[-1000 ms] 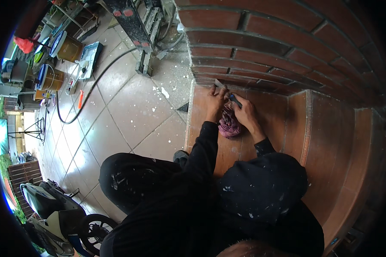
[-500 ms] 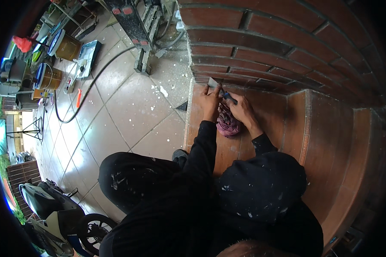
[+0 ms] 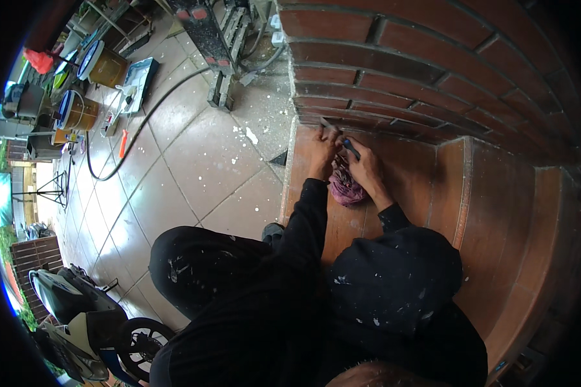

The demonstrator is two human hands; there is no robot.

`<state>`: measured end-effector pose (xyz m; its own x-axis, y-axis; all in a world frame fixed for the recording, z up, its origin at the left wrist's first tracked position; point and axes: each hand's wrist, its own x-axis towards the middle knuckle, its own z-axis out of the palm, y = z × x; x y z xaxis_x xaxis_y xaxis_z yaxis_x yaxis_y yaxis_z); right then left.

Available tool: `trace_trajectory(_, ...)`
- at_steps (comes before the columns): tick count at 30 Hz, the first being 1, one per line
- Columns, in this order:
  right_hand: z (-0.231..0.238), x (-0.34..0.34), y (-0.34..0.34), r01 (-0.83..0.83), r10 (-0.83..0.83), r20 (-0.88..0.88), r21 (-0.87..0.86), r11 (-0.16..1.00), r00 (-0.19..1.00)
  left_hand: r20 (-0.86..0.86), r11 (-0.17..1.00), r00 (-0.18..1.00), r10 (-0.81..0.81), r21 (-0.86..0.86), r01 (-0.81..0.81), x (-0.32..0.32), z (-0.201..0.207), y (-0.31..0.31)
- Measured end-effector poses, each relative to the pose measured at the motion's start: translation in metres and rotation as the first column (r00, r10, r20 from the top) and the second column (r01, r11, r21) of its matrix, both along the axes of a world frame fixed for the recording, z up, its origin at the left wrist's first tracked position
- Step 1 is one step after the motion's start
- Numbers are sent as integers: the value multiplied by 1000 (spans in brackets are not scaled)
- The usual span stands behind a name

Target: Scraping mortar or debris from a brick wall and wiping it clean with a rag.

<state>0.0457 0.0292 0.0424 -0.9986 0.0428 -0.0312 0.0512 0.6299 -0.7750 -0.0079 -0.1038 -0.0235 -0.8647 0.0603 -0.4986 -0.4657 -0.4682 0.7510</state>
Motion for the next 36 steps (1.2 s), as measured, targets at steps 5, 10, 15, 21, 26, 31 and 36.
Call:
trace_trajectory(5, -10, 1, -5, -4, -2, -79, -67, 998, 997, -44, 998, 999, 16, 55, -13, 0, 8, -1)
trace_trajectory(10, -11, 8, -13, -24, -1, -199, -124, 992, 980, -29, 1000, 1000, 8, -3, -8, 0, 4, -7)
trace_trajectory(15, -14, 12, -14, 56, -92, -153, -224, 973, 984, -93, 994, 992, -87, -81, 79, -1, -2, -3)
trace_trajectory(21, -21, 0, -25, -31, 23, -97, -73, 997, 995, -132, 998, 990, 49, -43, -55, -5, 9, -26)
trace_trajectory(26, -12, 8, -17, 26, -63, -219, -168, 985, 974, -44, 997, 999, -2, -78, -1, 0, 15, -1)
trace_trajectory(31, -17, 28, -3, 105, -119, -74, -175, 979, 990, -124, 991, 984, -126, -50, 121, 6, 16, 11)
trace_trajectory(36, -30, 25, 1, 56, -86, -113, -246, 968, 990, -69, 989, 989, -133, -75, 128, 5, 15, 4)
